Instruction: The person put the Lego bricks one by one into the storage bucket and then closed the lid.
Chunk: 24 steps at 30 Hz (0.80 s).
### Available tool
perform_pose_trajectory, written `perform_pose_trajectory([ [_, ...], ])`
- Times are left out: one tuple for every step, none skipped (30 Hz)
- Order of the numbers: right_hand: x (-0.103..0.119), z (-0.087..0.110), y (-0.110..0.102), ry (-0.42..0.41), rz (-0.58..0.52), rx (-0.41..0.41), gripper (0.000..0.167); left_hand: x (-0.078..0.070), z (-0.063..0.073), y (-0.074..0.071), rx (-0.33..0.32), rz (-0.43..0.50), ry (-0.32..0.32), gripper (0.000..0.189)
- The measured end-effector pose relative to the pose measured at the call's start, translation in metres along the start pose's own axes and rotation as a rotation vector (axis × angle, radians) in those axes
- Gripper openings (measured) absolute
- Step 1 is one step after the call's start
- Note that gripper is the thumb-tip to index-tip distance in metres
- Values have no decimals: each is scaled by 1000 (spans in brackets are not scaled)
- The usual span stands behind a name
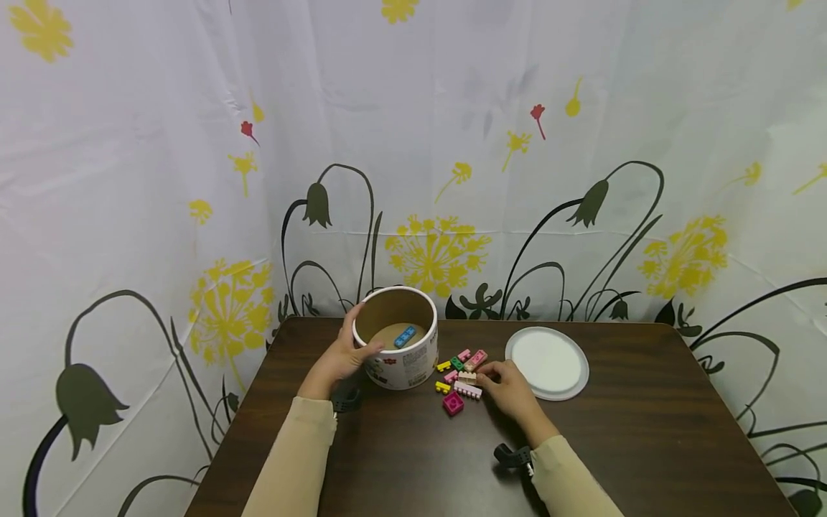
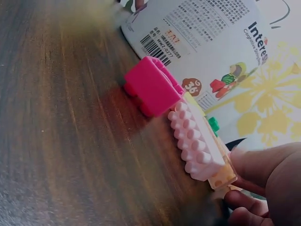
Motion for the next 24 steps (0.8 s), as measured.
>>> perform_pose_trajectory([
  [0, 0, 0, 0, 0, 2, 6, 0, 0, 0, 1, -3, -2, 110],
  [0, 0, 1, 0, 1, 6, 5, 0, 1, 0, 2, -6, -6, 110],
  [0, 0, 1, -1, 3, 7, 5, 0, 1, 0, 6, -9, -5, 110],
  [0, 1, 1, -1, 2, 8, 4, 0, 1, 0, 10, -11, -4, 111],
  [0, 1, 1, -1, 2, 7, 5, 0, 1, 0, 12, -12, -5, 111],
  [0, 2, 0, -2, 3, 4, 5, 0, 1, 0, 14, -14, -5, 111],
  [-1, 2, 0, -1, -4, 1, 5, 0, 1, 1, 14, -10, -6, 111],
  [-1, 3, -1, 4, -11, -3, 5, 0, 1, 1, 14, -11, -3, 111],
  [-2, 3, -1, 10, -15, -6, 5, -1, 1, 1, 11, -9, -2, 112],
  [-3, 3, -1, 18, -25, -7, 6, -1, 1, 0, 7, -8, -3, 111],
  [-4, 3, -1, 33, -37, -6, 6, -1, 1, 0, 6, -11, -2, 111],
  [-5, 3, -2, 45, -50, -3, 6, -1, 1, 0, 5, -13, -1, 110],
  [-6, 3, -2, 62, -65, 1, 6, -1, 1, 0, 3, -12, -1, 110],
  [-7, 3, -2, 78, -80, 8, 7, -1, 1, 0, 2, -16, 4, 110],
  [-8, 3, -3, 92, -97, 16, 8, -2, 1, 0, 3, -16, 5, 110],
  [-8, 4, -3, 110, -120, 26, 10, -2, 1, 0, 5, -18, 10, 110],
  [-9, 4, -3, 127, -136, 35, 11, -2, 1, 0, 6, -21, 15, 110],
  [-10, 4, -4, 139, -150, 44, 12, -2, 2, 0, 3, -21, 15, 110],
  [-11, 4, -4, 151, -166, 53, 14, -2, 2, 0, 3, -21, 15, 110],
  [-11, 4, -4, 159, -179, 62, 15, -2, 3, 0, 2, -22, 15, 111],
  [-11, 3, -4, 166, -188, 69, 16, -3, 3, 0, 4, -23, 14, 111],
  [-11, 3, -4, 170, -193, 75, 17, -3, 3, 0, 2, -23, 14, 111],
  [-11, 3, -4, 162, -189, 77, 18, -3, 3, 0, 1, -23, 13, 110],
  [-11, 3, -4, 158, -188, 79, 18, -3, 4, 0, 0, -23, 13, 110],
])
Point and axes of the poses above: each hand's wrist, its own z-axis away from the middle knuckle, its own y-axis out of the palm, x = y × z, the point moved 5 cm from there along -z, towards the middle knuckle, and after that the axes turned 5 degrees about -z, right-handed, at the moved point
